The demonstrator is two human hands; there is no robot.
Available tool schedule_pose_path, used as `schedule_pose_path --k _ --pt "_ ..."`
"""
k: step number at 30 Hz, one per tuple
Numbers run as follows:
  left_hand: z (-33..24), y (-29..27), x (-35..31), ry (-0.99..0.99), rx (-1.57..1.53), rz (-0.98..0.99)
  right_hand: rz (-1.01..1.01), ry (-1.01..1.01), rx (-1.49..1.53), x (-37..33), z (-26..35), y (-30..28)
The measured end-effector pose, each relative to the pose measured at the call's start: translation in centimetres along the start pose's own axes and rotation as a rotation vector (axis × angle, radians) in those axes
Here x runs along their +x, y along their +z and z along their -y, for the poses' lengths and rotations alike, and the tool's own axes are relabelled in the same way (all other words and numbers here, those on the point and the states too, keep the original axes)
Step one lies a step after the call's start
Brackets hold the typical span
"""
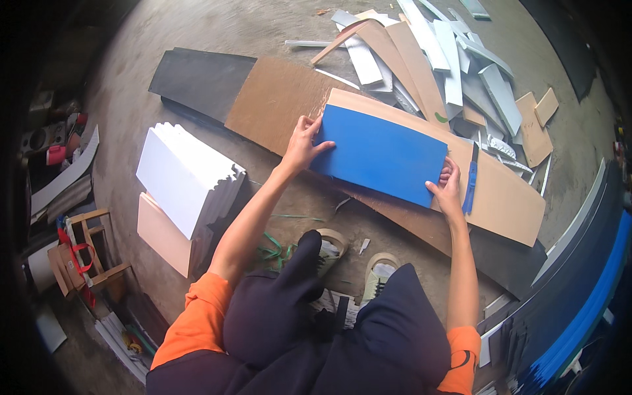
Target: The person sits on the floor and uses a blue utility knife to cut a blue rectangular board and a brown cardboard sheet. They repeatedly align the blue board on the brown sheet, cut along the edges, and separate the pieces, discarding the excess brown cardboard.
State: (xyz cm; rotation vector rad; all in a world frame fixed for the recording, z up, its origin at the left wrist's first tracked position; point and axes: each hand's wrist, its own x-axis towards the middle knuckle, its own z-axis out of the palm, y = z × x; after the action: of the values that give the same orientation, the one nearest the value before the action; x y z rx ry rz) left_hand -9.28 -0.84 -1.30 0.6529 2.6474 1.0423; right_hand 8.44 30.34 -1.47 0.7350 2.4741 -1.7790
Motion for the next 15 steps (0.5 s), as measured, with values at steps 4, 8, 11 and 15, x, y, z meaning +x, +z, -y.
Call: schedule_pose_path --k 4,8,11,15 --pt "0.3 -0.2 0.5 0.087 0.109 0.024 0.004 -0.019 0.019 0.1 -0.6 -0.2" --pt "0.8 -1.1 1.1 0.057 0.039 0.163 0.014 0.003 -0.028 0.4 -1.0 -0.2" --pt "0.8 -1.3 1.0 0.006 0.035 0.181 0.016 0.024 -0.136 0.6 -1.1 -0.3" --pt "0.1 -0.9 0.4 -0.111 -0.016 0.130 0.005 0.061 -0.239 1.0 -0.3 -0.2"
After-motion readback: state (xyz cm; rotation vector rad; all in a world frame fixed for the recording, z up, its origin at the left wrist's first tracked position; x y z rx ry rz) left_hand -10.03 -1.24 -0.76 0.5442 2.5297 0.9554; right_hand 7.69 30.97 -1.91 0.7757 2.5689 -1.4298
